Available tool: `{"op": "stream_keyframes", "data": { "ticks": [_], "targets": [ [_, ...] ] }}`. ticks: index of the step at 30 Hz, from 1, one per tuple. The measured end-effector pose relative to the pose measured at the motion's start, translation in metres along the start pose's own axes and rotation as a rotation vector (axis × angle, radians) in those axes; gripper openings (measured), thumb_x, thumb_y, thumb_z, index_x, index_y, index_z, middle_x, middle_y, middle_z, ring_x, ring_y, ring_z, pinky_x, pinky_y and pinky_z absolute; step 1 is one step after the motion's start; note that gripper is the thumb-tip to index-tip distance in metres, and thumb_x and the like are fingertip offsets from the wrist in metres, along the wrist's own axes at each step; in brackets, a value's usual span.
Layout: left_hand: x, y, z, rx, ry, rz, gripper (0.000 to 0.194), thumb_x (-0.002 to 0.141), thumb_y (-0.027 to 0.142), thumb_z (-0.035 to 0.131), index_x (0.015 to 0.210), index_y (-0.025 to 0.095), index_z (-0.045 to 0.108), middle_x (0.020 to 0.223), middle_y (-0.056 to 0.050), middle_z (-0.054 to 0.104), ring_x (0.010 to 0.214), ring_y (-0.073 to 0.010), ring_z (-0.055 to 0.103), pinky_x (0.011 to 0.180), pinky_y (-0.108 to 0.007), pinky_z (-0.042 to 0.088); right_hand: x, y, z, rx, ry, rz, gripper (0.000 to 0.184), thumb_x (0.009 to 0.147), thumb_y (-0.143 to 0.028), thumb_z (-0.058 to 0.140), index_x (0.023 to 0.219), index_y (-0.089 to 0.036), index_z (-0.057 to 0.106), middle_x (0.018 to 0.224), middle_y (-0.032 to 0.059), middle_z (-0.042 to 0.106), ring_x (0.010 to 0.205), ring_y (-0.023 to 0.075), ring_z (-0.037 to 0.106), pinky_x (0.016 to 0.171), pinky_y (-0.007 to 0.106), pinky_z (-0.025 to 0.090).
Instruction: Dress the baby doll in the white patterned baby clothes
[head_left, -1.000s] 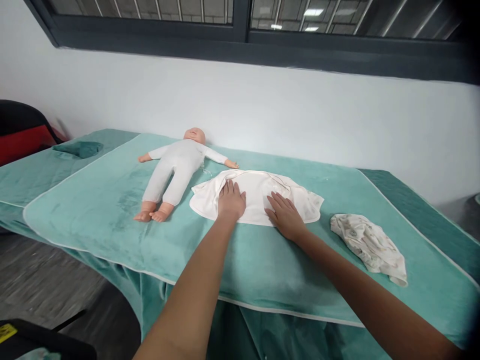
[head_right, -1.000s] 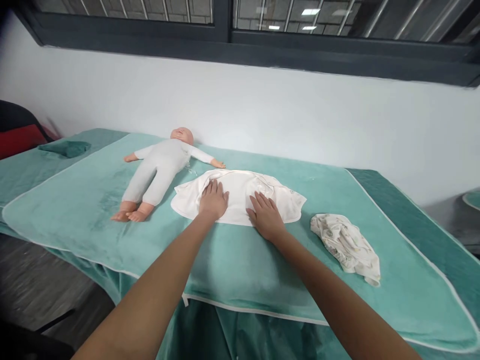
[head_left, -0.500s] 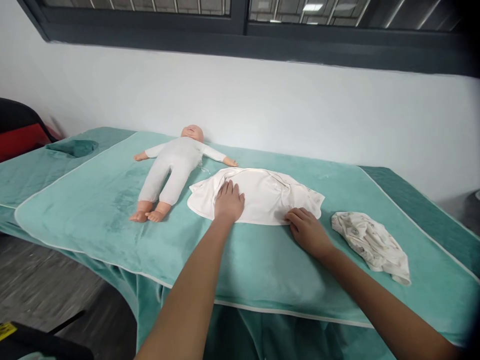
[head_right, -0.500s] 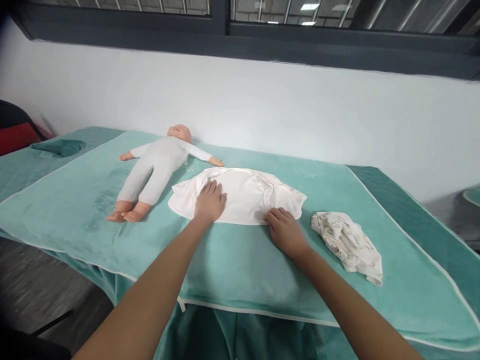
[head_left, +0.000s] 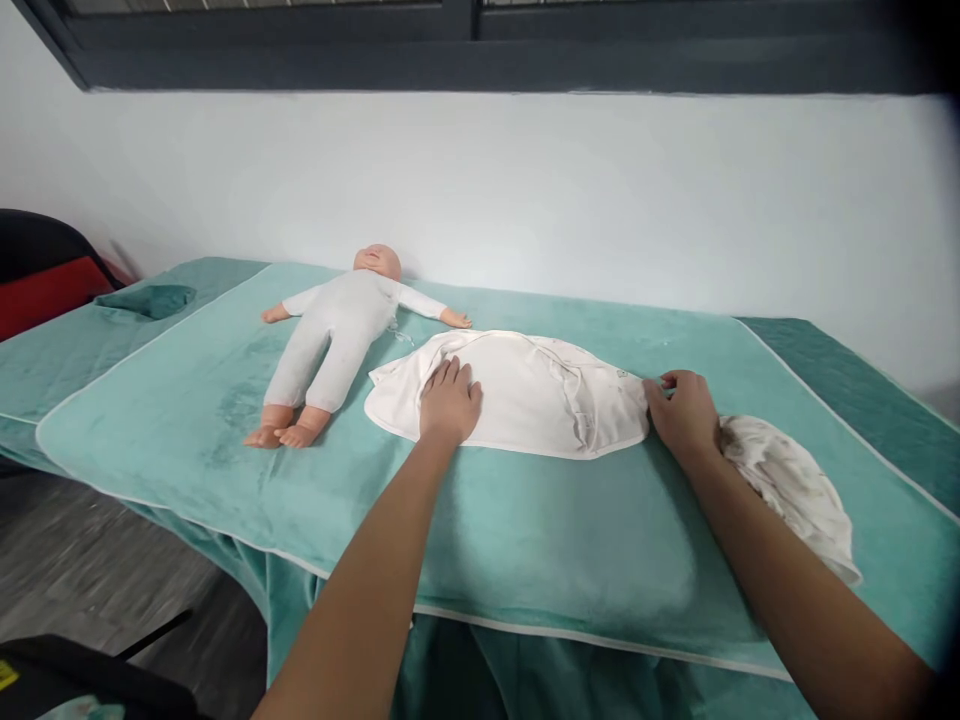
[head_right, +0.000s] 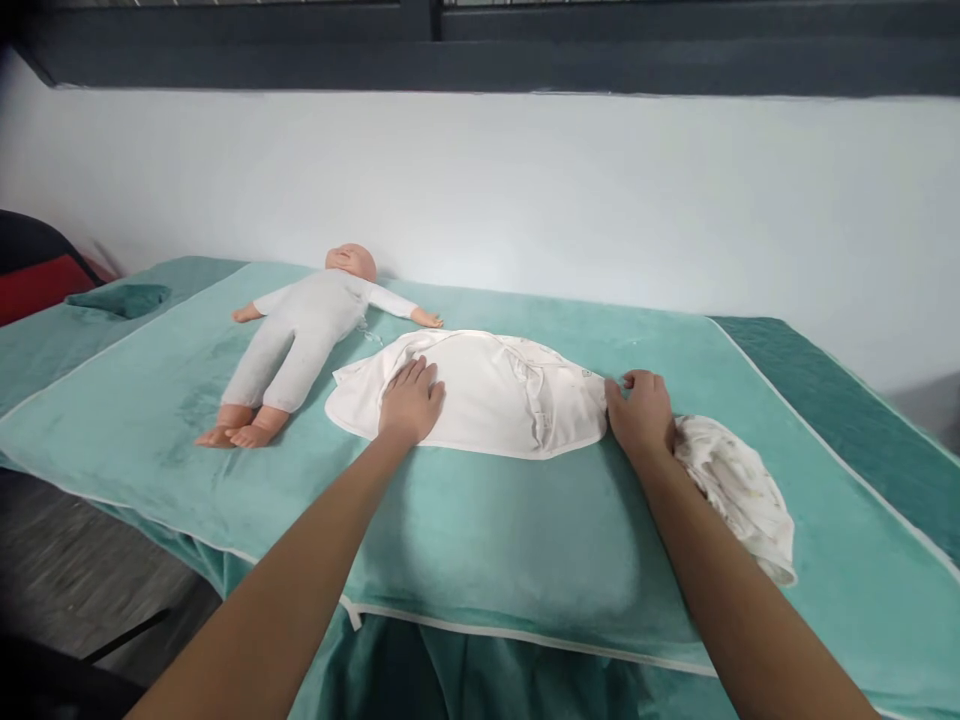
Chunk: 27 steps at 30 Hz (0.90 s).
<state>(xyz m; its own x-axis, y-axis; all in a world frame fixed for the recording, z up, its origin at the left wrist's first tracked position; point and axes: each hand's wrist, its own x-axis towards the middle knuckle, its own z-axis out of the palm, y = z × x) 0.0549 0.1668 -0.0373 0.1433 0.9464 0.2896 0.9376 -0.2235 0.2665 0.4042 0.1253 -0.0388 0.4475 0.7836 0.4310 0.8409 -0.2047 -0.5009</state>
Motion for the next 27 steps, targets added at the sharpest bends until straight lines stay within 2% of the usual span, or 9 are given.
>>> {"op": "stream_keyframes", "data": {
  "ticks": [3,5,9,11,14,19,23,25,27],
  "targets": [
    [0.000,0.000,-0.001,-0.009,0.006,-0.004,0.047,0.099,0.034,0.038,0.139,0.017,0.056,0.158,-0.009,0.045,0.149,-0.0259,0.038,0.122,-0.045,0.034,0.011,0.009,0.001,-0.060,-0.205,0.174,0.038,0.082,-0.055,0.057,0.095,-0.020,0.063,0.084,0.0078,0.063,0.075,0.0252,0.055,0.072,0.038,0.041],
    [0.000,0.000,-0.001,-0.014,0.013,0.000,0.046,0.099,0.035,0.038,0.138,0.018,0.057,0.157,-0.009,0.046,0.148,-0.0260,0.038,0.121,-0.045,0.034,0.011,0.009,0.002,0.021,-0.246,0.151,0.039,0.079,-0.053,0.063,0.102,-0.022,0.065,0.083,0.0045,0.064,0.076,0.0231,0.056,0.072,0.035,0.040],
    [0.001,0.000,0.000,-0.019,0.024,0.001,0.046,0.099,0.035,0.039,0.138,0.019,0.057,0.157,-0.008,0.046,0.148,-0.0257,0.039,0.121,-0.045,0.034,0.021,0.015,0.006,0.354,-0.050,0.196,0.030,0.070,-0.038,0.071,0.094,-0.019,0.069,0.073,-0.0004,0.058,0.070,0.0182,0.052,0.069,0.032,0.038],
    [0.001,0.000,0.000,-0.015,0.025,-0.001,0.046,0.099,0.035,0.039,0.138,0.019,0.057,0.157,-0.008,0.046,0.148,-0.0255,0.039,0.121,-0.045,0.034,0.035,0.020,0.011,0.458,0.077,0.259,0.026,0.072,-0.033,0.068,0.092,-0.017,0.068,0.070,-0.0017,0.054,0.066,0.0161,0.047,0.066,0.031,0.038],
    [0.001,0.000,0.000,-0.012,0.019,-0.007,0.046,0.099,0.034,0.039,0.138,0.019,0.057,0.157,-0.008,0.046,0.148,-0.0251,0.039,0.121,-0.045,0.034,0.058,0.024,0.024,0.552,0.184,0.290,0.022,0.073,-0.026,0.063,0.092,-0.015,0.066,0.072,-0.0019,0.052,0.065,0.0141,0.045,0.064,0.030,0.039],
    [0.001,0.001,0.000,-0.002,0.026,-0.009,0.045,0.099,0.035,0.039,0.138,0.020,0.057,0.157,-0.007,0.047,0.147,-0.0244,0.040,0.121,-0.044,0.035,0.078,0.023,0.041,0.732,0.213,0.281,0.021,0.072,-0.021,0.061,0.093,-0.017,0.060,0.071,-0.0028,0.053,0.066,0.0126,0.048,0.066,0.027,0.044],
    [0.002,0.001,0.000,0.003,0.030,-0.008,0.045,0.099,0.034,0.038,0.137,0.020,0.058,0.156,-0.006,0.048,0.146,-0.0243,0.041,0.121,-0.044,0.034,0.078,0.025,0.034,0.813,0.216,0.279,0.026,0.075,-0.020,0.051,0.101,-0.020,0.051,0.088,0.0022,0.062,0.070,0.0116,0.054,0.073,0.026,0.048],
    [0.002,0.001,0.000,0.004,0.033,-0.007,0.045,0.099,0.035,0.038,0.137,0.020,0.058,0.156,-0.006,0.048,0.146,-0.0242,0.041,0.122,-0.044,0.034,0.076,0.024,0.030,0.811,0.204,0.291,0.021,0.080,-0.022,0.045,0.101,-0.022,0.046,0.100,0.0067,0.065,0.074,0.0126,0.058,0.075,0.027,0.050],
    [0.002,0.000,0.000,0.004,0.035,-0.008,0.044,0.099,0.035,0.039,0.136,0.021,0.058,0.156,-0.006,0.049,0.146,-0.0242,0.041,0.121,-0.044,0.034,0.073,0.020,0.028,0.766,0.183,0.308,0.014,0.084,-0.027,0.043,0.097,-0.022,0.046,0.100,0.0097,0.066,0.078,0.0159,0.061,0.077,0.030,0.051]
  ]
}}
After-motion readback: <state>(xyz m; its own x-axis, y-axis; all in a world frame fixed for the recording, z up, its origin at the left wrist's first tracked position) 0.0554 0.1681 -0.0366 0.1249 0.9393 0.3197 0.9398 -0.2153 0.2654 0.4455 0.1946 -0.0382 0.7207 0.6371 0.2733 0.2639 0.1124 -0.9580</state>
